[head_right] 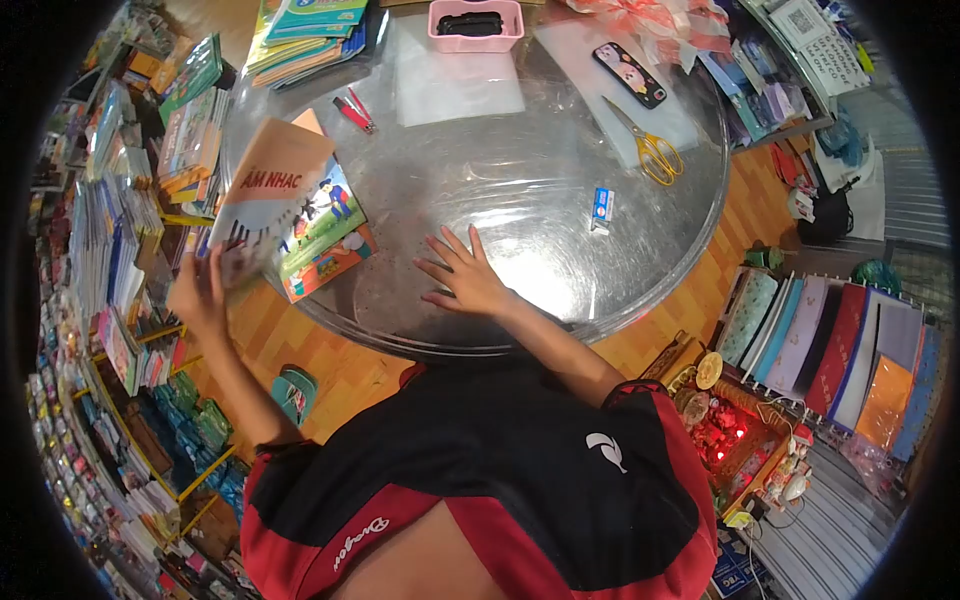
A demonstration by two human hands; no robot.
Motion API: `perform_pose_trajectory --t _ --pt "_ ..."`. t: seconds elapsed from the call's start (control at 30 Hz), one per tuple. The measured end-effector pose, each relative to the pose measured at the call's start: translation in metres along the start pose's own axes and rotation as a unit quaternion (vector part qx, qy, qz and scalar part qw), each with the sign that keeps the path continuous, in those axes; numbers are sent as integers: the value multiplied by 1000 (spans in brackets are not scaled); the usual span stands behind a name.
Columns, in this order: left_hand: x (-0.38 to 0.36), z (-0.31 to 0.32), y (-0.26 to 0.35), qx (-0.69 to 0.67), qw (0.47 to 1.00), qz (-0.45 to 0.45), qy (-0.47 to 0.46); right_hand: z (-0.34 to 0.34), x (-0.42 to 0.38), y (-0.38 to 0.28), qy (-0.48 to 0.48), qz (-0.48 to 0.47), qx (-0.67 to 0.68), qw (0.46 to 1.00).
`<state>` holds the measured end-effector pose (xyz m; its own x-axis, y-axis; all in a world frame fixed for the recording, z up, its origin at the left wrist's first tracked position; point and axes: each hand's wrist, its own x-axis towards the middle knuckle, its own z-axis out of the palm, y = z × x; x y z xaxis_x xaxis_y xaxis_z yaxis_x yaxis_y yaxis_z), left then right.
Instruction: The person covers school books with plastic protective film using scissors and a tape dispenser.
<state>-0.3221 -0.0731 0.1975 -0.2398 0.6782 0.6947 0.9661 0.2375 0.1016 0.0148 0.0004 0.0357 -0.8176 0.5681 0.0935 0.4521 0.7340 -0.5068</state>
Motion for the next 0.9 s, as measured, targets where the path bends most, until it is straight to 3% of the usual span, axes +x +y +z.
perform_pose_trajectory --t 0.07,0.17,0.2,0.23,0.27,0.3,0.33,0.37,0.4,0.47,0.5,0.57,0.63,0.67,0.7,0.77,0.87,0.9 --pt "31 -30 21 -37 987 152 -34 -6 1 0 20 -9 13 1000" --pt "60 -48 56 -149 977 145 -54 -12 0 -2 49 26 21 998" --pt "67 -48 68 -149 977 146 -54 -14 -2 0 121 86 236 960" --pt "73 -46 81 -227 965 78 -107 -19 -3 2 184 142 436 869" --pt "79 -39 94 -302 940 7 -158 -28 -6 6 219 137 628 734" --pt "84 -26 105 -329 922 23 -201 -42 -12 6 231 105 758 601" --pt "81 -4 116 -430 856 -53 -284 -43 -24 13 248 60 787 562" --pt "75 34 117 -432 844 3 -316 -44 -36 20 266 14 811 521" --pt "66 58 135 -458 810 -25 -364 -54 -48 20 287 82 796 527" --pt "34 125 159 -474 804 69 -352 -72 -66 14 349 263 707 556" --pt "17 151 170 -461 812 133 -332 -71 -76 16 356 265 704 555" --pt "-24 190 195 -335 825 157 -427 -59 -97 22 344 389 663 538" --pt "-54 198 213 -294 847 258 -361 -56 -107 17 347 426 646 530" --pt "-68 191 221 -304 834 204 -413 -57 -110 15 304 469 625 546" --pt "-80 181 227 -306 832 206 -414 -58 -114 11 257 510 601 558" --pt "-104 166 235 -328 873 159 -324 -57 -119 11 280 520 557 584" --pt "-123 153 236 -305 867 167 -357 -48 -127 24 300 553 296 719" --pt "-129 151 236 -284 871 179 -359 -52 -127 23 300 555 297 717"
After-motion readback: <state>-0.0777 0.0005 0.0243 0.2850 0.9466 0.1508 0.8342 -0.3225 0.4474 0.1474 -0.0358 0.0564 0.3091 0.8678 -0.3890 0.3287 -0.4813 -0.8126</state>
